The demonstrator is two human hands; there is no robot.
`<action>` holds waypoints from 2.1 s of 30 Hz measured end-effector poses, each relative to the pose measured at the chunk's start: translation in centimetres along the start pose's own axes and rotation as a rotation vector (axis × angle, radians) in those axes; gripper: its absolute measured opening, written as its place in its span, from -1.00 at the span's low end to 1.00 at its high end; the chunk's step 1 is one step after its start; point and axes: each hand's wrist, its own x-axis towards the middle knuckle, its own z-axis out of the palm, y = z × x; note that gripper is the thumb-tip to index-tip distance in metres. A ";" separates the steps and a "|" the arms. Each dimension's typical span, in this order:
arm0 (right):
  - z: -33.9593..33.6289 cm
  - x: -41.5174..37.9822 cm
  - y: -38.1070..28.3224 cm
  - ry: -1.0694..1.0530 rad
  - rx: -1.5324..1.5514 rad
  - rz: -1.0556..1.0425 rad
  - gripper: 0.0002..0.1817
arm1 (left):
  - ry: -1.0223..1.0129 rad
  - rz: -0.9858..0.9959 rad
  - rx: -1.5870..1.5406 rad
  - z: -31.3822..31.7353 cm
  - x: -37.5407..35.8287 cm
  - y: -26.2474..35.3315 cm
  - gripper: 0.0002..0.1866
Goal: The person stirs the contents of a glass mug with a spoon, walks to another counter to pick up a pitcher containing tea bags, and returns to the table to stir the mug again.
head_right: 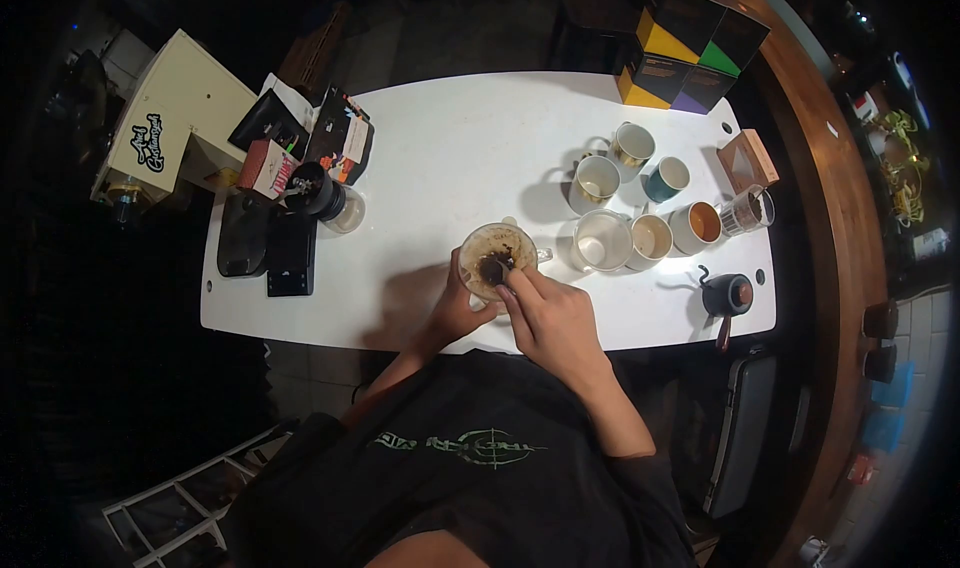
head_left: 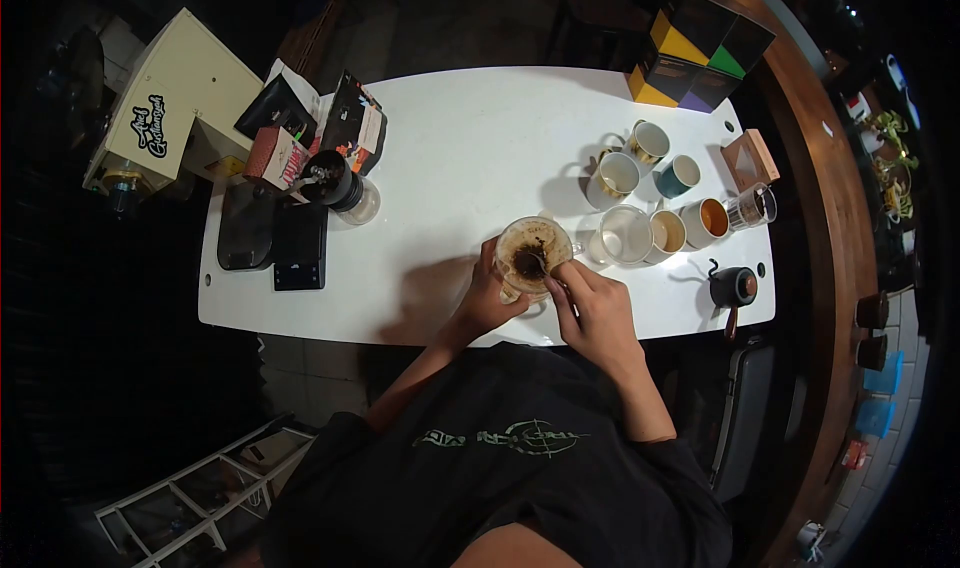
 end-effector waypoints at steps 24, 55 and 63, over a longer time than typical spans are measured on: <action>-0.5 0.1 0.8 0.104 -0.058 0.062 -0.90 | -0.016 -0.067 -0.021 -0.5 -0.2 1.1 -0.20; -0.6 0.5 1.2 0.020 0.076 0.020 -0.95 | 0.033 -0.014 -0.035 -0.2 -0.2 0.8 -0.23; 0.1 0.9 1.9 0.058 -0.029 -0.031 -0.85 | 0.003 -0.093 -0.053 -0.1 -0.3 0.6 -0.21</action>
